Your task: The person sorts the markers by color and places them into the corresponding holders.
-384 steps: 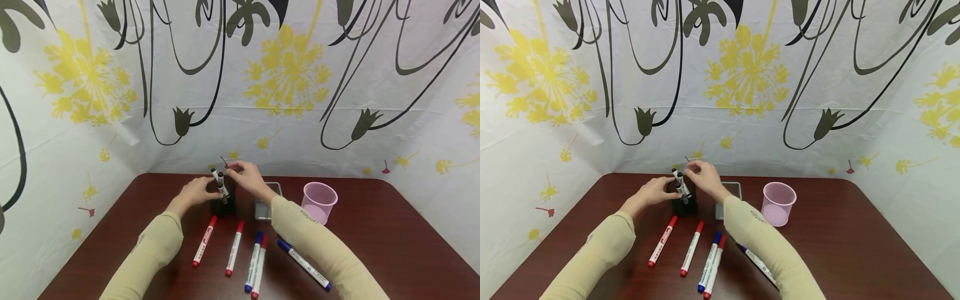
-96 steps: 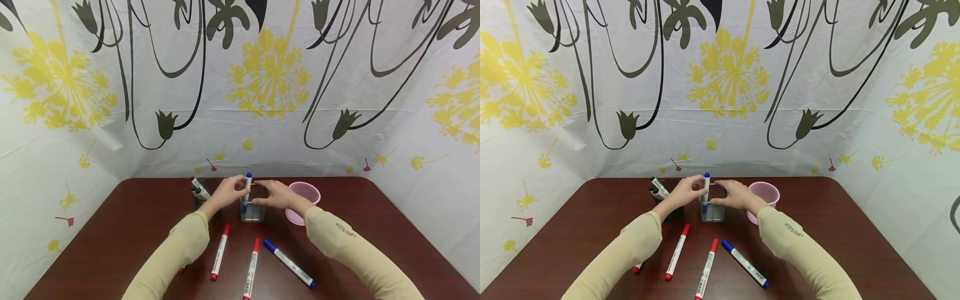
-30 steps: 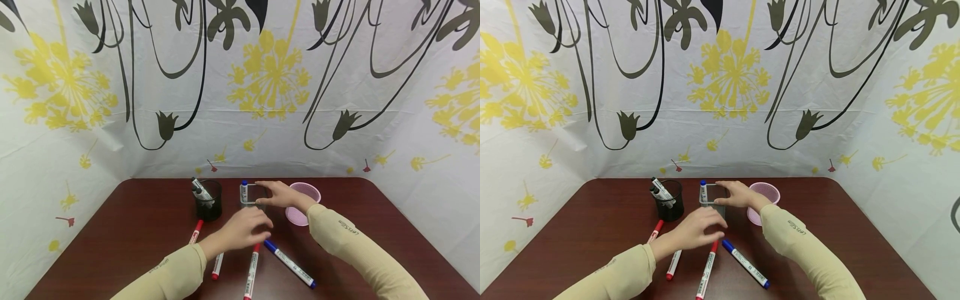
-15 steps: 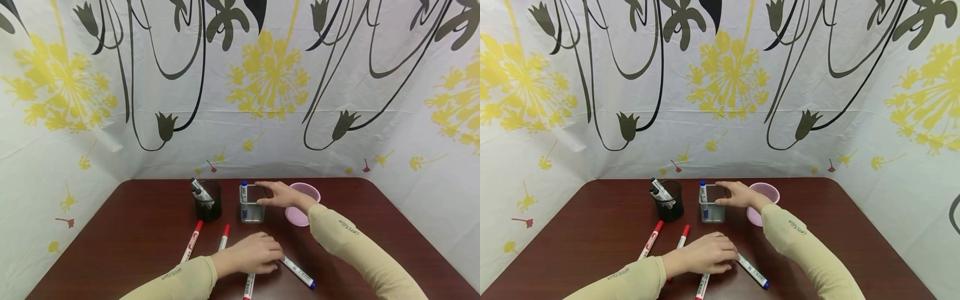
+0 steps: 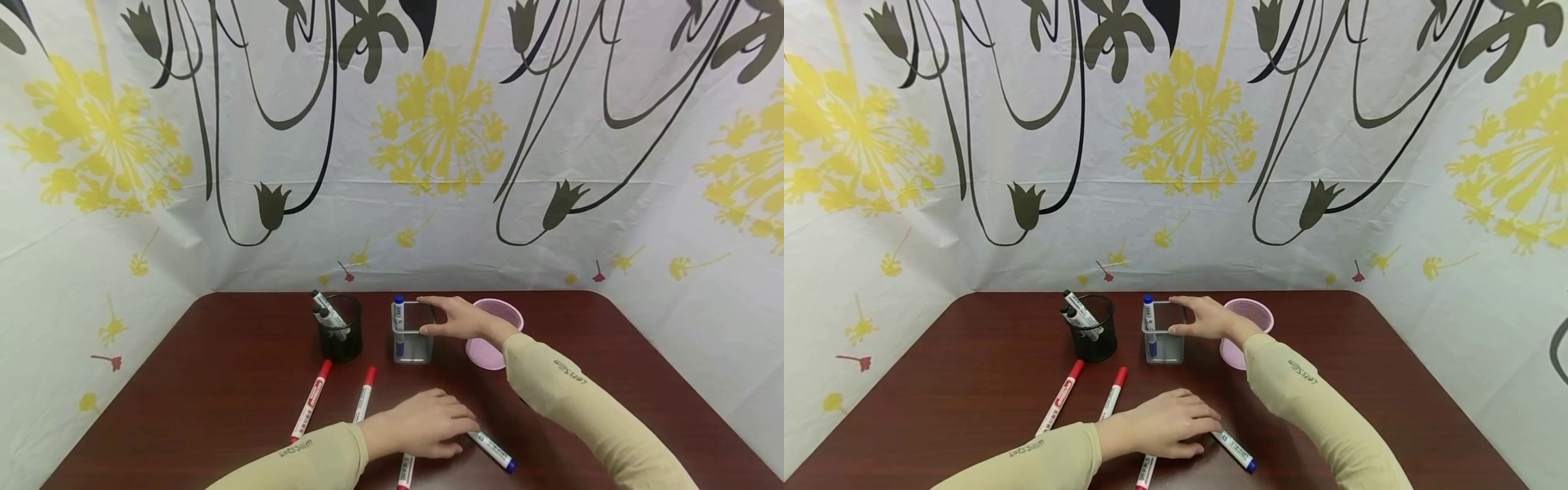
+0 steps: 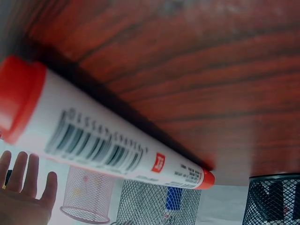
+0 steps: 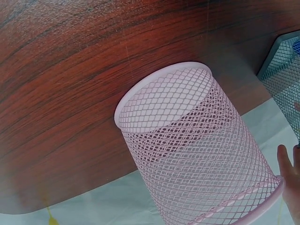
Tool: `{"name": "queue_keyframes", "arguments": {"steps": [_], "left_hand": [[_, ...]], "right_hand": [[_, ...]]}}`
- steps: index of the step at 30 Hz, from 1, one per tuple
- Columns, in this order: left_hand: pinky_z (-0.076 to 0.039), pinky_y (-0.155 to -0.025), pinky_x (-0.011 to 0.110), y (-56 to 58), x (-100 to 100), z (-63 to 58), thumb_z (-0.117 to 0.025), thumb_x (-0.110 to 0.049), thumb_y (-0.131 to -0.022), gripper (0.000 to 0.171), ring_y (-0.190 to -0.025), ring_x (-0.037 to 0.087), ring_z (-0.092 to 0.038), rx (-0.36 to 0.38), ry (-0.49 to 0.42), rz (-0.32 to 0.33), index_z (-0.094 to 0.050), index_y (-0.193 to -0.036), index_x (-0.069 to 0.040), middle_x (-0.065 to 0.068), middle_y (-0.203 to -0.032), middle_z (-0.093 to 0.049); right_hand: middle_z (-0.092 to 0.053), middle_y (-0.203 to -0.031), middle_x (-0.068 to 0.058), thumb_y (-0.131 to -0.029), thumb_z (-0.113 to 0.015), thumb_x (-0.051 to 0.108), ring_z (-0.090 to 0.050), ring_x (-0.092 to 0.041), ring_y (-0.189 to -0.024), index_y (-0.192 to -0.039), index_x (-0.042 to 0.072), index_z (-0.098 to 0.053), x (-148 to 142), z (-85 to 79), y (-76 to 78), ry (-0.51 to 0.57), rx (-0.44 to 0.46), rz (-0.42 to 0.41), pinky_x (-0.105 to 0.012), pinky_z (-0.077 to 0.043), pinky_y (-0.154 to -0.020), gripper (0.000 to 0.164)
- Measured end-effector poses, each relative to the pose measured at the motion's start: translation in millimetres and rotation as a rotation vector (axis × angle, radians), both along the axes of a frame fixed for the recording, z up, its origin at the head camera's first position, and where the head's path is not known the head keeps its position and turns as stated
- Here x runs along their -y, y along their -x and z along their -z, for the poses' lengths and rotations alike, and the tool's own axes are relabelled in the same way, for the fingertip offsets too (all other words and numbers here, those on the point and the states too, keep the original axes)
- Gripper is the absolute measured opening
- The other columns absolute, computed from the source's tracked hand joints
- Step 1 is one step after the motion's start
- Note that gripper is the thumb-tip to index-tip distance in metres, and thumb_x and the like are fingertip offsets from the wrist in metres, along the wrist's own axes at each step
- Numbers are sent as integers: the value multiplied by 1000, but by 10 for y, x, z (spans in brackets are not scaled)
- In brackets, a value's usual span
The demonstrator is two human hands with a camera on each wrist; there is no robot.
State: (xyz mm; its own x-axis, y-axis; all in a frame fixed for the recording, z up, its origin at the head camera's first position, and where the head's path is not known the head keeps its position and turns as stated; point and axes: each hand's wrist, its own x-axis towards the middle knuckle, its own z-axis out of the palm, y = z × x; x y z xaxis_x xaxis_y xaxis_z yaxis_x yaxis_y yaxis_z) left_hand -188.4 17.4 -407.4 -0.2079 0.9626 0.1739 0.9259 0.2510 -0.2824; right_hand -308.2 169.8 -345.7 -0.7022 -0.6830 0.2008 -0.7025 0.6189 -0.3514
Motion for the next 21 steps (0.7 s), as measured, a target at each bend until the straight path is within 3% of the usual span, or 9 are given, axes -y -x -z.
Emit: {"name": "queue_keyframes", "arguments": {"steps": [5, 14, 21], "left_hand": [[-33, -86, 21, -5, -9, 23, -56, -40, -83, 37, -98, 2, -46, -33, 1, 1, -54, -116, -25, -15, -107, -53], [-32, -86, 27, -5, -54, 69, -58, -41, -80, 34, -88, 5, -47, -165, -34, 6, -55, -111, -28, -16, -95, -54], [-34, -81, 25, -9, -85, 116, -57, -40, -80, 24, -82, 5, -47, -194, -42, 37, -60, -102, -30, -15, -87, -51]], "right_hand": [[-50, -123, -12, -79, -62, 41, -48, -24, -108, -130, 6, -43, 0, -1, 0, -2, 3, 0, -38, -37, -88, 65], [-49, -123, -12, -78, -62, 42, -48, -23, -108, -130, 6, -43, 0, -3, 6, -1, 13, 8, -39, -37, -88, 66], [-50, -122, -12, -78, -62, 42, -50, -22, -104, -129, 5, -44, 2, -2, 8, -4, 2, 3, -39, -37, -87, 66]]}}
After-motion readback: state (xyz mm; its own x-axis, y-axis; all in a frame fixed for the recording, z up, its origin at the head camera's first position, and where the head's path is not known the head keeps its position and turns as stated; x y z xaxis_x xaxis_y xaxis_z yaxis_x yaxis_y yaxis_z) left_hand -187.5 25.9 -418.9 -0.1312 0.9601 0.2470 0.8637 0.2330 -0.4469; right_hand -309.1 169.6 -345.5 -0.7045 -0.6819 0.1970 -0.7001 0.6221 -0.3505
